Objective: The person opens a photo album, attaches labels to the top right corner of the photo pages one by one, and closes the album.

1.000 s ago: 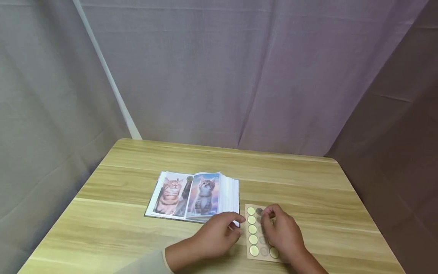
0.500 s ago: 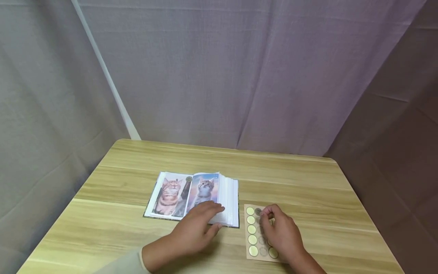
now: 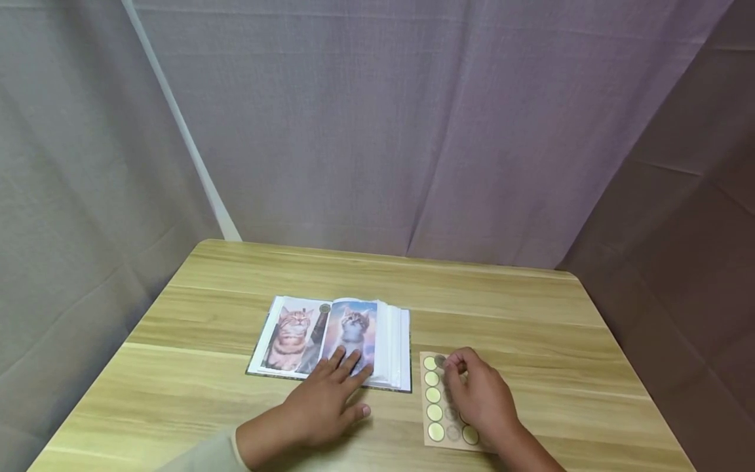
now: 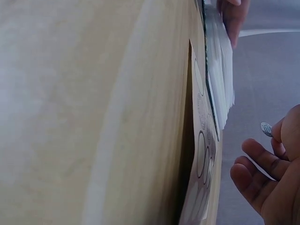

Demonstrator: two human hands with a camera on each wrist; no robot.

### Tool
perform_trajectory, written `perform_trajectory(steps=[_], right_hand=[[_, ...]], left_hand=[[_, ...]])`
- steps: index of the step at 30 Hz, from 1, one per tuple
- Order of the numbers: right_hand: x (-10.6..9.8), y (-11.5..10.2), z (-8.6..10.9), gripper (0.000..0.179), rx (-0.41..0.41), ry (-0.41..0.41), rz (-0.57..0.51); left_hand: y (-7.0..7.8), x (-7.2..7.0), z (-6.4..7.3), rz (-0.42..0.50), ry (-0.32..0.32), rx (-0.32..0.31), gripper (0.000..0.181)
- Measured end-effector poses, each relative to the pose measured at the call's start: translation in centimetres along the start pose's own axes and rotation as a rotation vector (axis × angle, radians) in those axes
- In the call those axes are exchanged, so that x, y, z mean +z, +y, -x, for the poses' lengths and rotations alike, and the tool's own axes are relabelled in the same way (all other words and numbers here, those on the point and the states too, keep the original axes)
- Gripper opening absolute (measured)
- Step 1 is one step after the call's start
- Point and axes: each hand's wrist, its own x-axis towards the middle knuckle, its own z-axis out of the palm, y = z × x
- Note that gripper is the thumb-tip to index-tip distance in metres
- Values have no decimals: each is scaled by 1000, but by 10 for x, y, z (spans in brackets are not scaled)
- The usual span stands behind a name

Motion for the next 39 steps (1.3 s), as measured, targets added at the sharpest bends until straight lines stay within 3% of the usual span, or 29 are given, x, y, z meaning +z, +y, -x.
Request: perform_trajectory(steps=[6,26,34,39], right_hand=[[1,-2,-8,9,-10,-34,-10],[9,-10,-35,14,-86,-69,-25],[16,-14,-46,14,-143,-30,-9],[20,-18,-54,13,-147,-46,-4]], left_hand=[[-1,3,1,-14,-44,-12,70],[-3,4,0,-24,-93,-5,73],[-1,3,-1,-47,-104,-11,73],[-1,4,-2,-54,-105,-14,73]])
